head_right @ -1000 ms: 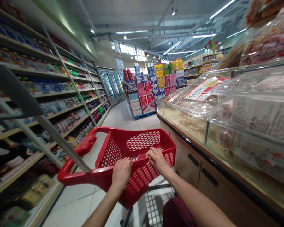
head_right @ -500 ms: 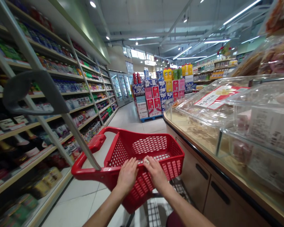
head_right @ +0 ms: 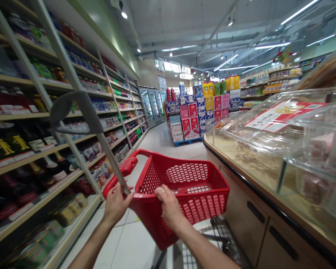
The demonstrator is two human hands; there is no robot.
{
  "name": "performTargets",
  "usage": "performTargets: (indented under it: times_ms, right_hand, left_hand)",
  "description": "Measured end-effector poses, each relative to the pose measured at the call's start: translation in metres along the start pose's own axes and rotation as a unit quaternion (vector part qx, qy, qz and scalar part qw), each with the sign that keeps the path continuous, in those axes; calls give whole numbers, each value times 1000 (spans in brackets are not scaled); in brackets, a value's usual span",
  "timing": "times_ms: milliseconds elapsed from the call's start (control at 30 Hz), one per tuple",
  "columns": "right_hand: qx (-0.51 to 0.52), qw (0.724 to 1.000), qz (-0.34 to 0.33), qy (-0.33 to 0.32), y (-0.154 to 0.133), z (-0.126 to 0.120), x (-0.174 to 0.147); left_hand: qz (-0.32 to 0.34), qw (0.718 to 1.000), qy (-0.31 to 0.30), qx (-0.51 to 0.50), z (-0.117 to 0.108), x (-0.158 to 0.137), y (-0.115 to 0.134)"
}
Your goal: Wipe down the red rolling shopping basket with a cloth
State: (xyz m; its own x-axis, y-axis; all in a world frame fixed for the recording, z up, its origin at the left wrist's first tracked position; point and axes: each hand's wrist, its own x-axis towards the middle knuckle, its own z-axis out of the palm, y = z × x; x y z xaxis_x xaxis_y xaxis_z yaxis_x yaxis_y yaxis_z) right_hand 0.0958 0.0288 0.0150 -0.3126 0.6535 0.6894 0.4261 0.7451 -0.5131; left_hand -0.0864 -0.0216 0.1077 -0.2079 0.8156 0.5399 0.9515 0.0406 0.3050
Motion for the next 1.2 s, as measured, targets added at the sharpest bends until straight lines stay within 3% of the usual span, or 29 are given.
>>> performTargets:
  times_ms: [100, 167, 267, 367, 433, 533, 667, 733, 833, 967, 1033, 1100, 1200]
  right_hand:
    - [27, 999, -25, 18, -55, 32, 19]
    - [16, 999, -47, 3, -59, 33, 19]
    - [-30, 999, -26, -15, -12, 9, 0]
    - [-81, 995, 49, 33, 55, -35, -20]
    - [-91, 992, 67, 55, 78, -56, -24]
    - [-56, 997, 40, 43, 53, -48, -14]
    - [-11, 1000, -12, 18, -34, 10, 22]
    - [9, 1000, -23, 4, -58, 27, 34]
    - [-16, 1000, -23, -13, -39, 13, 27]
    - [-62, 997, 42, 9, 42, -44, -5]
    - [-86, 993, 78, 17, 64, -62, -14]
    - [-89, 993, 81, 7, 58, -57, -12]
    - [-65, 997, 42, -18, 12, -20, 5]
  left_hand:
    - [22, 995, -94, -4, -14, 4, -4]
    - [41, 992, -118, 19, -24, 7, -8]
    - [47, 992, -98, 66, -28, 7, -13]
    - [55, 991, -83, 84, -25, 2, -9]
    - [58, 992, -69, 87, -21, -1, -4]
    - [59, 992, -57, 96, -18, -3, 5]
    - [64, 989, -74, 112, -19, -3, 13]
    - [68, 987, -94, 114, -20, -3, 14]
    - [66, 982, -127, 122, -24, -2, 12]
    - [58, 981, -132, 129, -25, -1, 11]
    - [55, 981, -134, 133, -24, -1, 12]
    - [51, 979, -136, 141, -23, 0, 14]
    - [51, 978, -139, 147, -22, 1, 16]
